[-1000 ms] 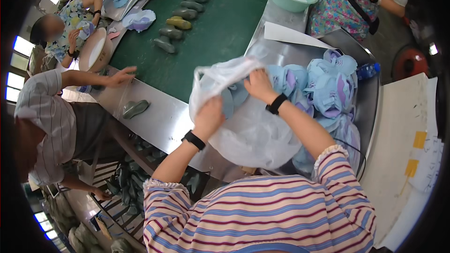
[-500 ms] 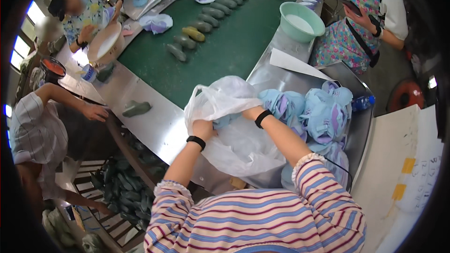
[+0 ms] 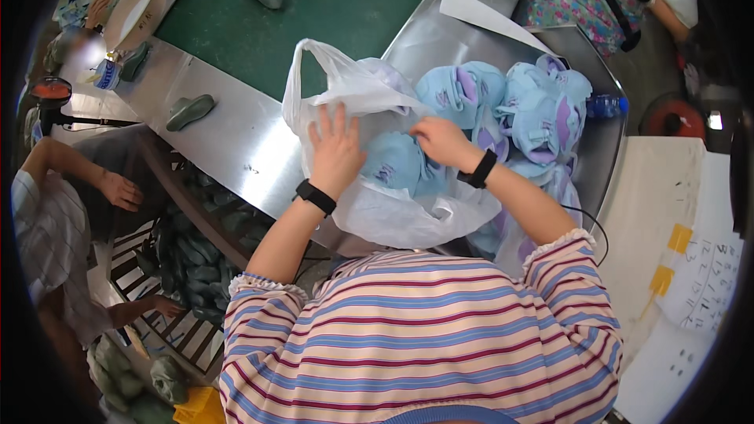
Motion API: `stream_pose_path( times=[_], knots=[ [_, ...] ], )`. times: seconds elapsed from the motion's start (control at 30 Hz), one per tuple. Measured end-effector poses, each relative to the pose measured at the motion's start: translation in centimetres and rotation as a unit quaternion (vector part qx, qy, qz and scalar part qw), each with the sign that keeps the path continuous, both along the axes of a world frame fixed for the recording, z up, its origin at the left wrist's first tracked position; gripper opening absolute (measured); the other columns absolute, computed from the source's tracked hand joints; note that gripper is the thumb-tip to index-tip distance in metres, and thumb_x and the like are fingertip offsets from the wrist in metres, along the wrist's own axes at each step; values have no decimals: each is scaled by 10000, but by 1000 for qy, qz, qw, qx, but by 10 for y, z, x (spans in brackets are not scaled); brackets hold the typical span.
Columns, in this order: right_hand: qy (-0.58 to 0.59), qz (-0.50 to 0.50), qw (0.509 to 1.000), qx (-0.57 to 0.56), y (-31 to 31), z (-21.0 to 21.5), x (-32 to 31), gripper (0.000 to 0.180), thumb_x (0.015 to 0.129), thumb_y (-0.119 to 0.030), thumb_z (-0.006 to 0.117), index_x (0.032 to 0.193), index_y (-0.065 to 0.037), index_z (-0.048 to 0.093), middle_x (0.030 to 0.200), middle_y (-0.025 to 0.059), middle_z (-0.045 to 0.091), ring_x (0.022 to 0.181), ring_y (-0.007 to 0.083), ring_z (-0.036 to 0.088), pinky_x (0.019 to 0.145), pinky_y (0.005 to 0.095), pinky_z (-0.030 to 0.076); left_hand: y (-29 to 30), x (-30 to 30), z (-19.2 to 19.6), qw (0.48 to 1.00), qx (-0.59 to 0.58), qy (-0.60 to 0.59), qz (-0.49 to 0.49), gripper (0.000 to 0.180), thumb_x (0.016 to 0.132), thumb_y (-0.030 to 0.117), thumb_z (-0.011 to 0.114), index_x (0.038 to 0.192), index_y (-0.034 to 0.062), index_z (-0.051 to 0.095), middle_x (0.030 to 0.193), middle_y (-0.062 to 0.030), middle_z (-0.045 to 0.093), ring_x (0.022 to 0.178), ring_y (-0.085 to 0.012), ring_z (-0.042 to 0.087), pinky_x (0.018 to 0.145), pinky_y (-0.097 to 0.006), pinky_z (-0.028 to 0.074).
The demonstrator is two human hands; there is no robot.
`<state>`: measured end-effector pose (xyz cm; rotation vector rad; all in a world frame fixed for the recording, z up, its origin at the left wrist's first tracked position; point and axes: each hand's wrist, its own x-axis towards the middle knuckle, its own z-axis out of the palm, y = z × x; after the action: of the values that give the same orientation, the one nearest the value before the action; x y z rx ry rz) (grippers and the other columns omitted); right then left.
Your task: The person repeatedly picks up light blue and purple slippers from a large sack and a table, places them into clear plastic bags, and hands the filled bags to coworkers. The process is continuous, with the person refilling the sack and continuing to pack slippers throughout the clip.
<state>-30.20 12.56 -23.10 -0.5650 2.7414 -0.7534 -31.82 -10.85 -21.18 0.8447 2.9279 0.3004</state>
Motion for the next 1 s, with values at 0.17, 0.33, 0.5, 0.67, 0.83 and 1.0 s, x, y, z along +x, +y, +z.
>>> stream_pose_path(
  times=[0.17, 0.33, 0.5, 0.67, 0.83, 1.0],
  knots=[
    [112, 15, 967, 230, -20, -50, 16, 271, 703, -83, 548, 960, -10, 593, 961, 174, 606, 895, 308, 589, 757, 383, 465, 20, 1, -62, 980, 67, -171, -74, 792, 602, 280, 753, 1248, 23, 372, 1239, -177, 443, 1128, -323, 425, 898, -429, 367],
    [-94, -120, 985, 82, 5, -17, 4, 238, 660, -96, 531, 866, -22, 625, 831, 200, 614, 826, 353, 582, 725, 409, 467, -1, -21, -61, 898, 21, -437, -40, 603, 617, 264, 761, 1099, -20, 535, 1042, -154, 592, 987, -284, 550, 873, -354, 419],
    [-267, -233, 876, -328, 72, 3, 26, 189, 650, 15, 622, 827, -15, 563, 793, 48, 577, 756, 146, 551, 708, 275, 444, -46, 12, -39, 601, 543, -559, 177, 441, 777, 70, 637, 1180, -6, 477, 1087, -82, 570, 1025, -183, 524, 894, -318, 407],
    [-288, -344, 724, -525, 75, 18, 39, 226, 736, 64, 589, 928, -32, 517, 872, 20, 535, 809, 117, 520, 735, 251, 427, -43, 17, -49, 578, 615, -480, 239, 422, 767, -1, 596, 1171, -8, 474, 1080, -82, 569, 1005, -182, 530, 880, -309, 408],
    [-252, -337, 731, -538, 80, 38, 37, 264, 749, 29, 612, 988, -9, 508, 898, 27, 530, 826, 117, 512, 750, 253, 425, -45, 12, -47, 629, 579, -475, 208, 408, 714, -28, 556, 1120, -20, 516, 1041, -74, 582, 949, -161, 541, 849, -268, 404],
    [-83, -418, 791, -439, 161, 74, 46, 442, 729, -32, 658, 1130, 0, 474, 1026, 38, 519, 859, 119, 508, 770, 241, 414, -63, -8, -39, 509, 686, -479, 204, 412, 701, -25, 472, 1110, -15, 519, 1051, -87, 575, 955, -198, 553, 861, -314, 422]
  ],
)
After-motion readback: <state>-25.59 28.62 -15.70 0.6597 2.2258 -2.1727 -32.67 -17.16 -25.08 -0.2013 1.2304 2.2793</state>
